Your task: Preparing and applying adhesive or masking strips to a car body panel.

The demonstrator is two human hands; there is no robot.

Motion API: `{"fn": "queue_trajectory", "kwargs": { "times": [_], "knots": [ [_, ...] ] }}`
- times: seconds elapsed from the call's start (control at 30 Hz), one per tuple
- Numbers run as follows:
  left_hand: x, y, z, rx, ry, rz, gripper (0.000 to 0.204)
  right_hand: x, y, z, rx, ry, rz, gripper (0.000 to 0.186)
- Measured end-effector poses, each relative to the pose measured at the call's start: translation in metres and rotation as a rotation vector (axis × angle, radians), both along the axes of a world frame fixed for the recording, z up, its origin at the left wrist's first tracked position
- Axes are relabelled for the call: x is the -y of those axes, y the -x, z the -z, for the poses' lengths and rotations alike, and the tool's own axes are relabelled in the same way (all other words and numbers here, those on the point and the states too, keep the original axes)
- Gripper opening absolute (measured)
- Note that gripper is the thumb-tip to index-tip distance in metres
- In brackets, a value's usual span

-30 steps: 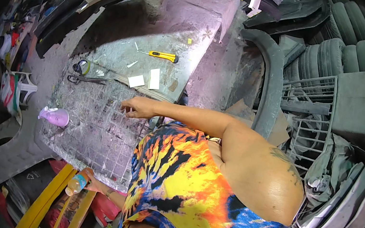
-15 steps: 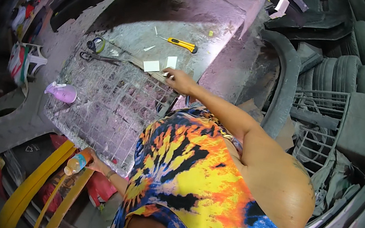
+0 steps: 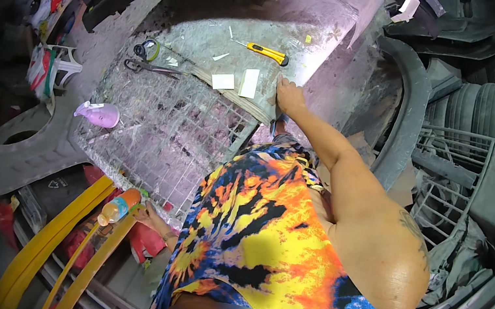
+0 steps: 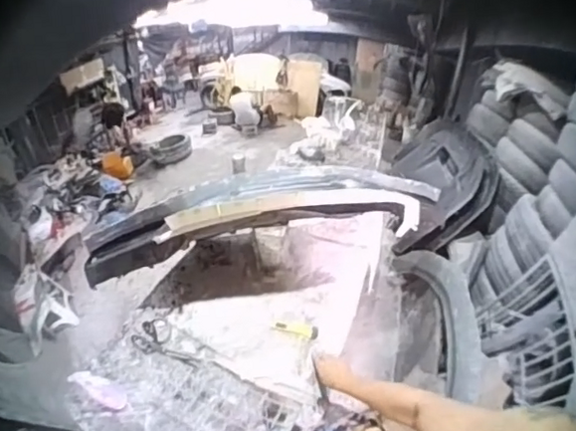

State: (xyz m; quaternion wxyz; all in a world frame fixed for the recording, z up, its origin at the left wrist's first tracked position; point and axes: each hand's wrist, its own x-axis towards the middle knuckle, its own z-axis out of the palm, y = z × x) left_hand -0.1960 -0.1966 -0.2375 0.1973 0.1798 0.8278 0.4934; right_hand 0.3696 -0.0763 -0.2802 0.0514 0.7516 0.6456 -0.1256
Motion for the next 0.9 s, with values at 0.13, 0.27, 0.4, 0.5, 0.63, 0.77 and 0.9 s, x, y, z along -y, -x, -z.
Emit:
{"fn": "queue_trajectory", "kwargs": {
  "times": [0.13, 0.27, 0.4, 0.5, 0.63, 0.77, 0.9],
  "knots": [
    [0.012, -0.026, 0.0, -0.037, 0.05, -0.044, 0.063, -0.001, 0.013, -0.005, 0.067, 0.057, -0.072, 0.049],
    [0.058, -0.002, -0.008, -0.064, 0.084, -0.028, 0.061, 0.006, 0.016, -0.001, -0.119, 0.056, -0.116, 0.042],
    [0.083, 0.02, -0.007, -0.135, 0.036, -0.133, 0.058, 0.02, 0.003, -0.007, -0.444, 0.136, -0.059, 0.045],
    [0.079, 0.027, -0.001, -0.186, -0.05, -0.234, 0.056, 0.025, -0.018, -0.006, -0.457, 0.152, 0.05, 0.034],
    [0.083, 0.013, 0.01, -0.22, -0.093, -0.272, 0.053, 0.007, -0.039, 0.011, -0.421, -0.135, 0.433, 0.046],
    [0.122, 0.017, 0.013, -0.262, -0.059, -0.233, 0.052, 0.009, -0.027, 0.03, -0.295, 0.018, 0.325, 0.05],
    [0.137, -0.028, 0.0, -0.105, -0.096, -0.163, 0.043, 0.021, -0.039, 0.006, -0.433, 0.131, 0.024, 0.041]
  ]
}}
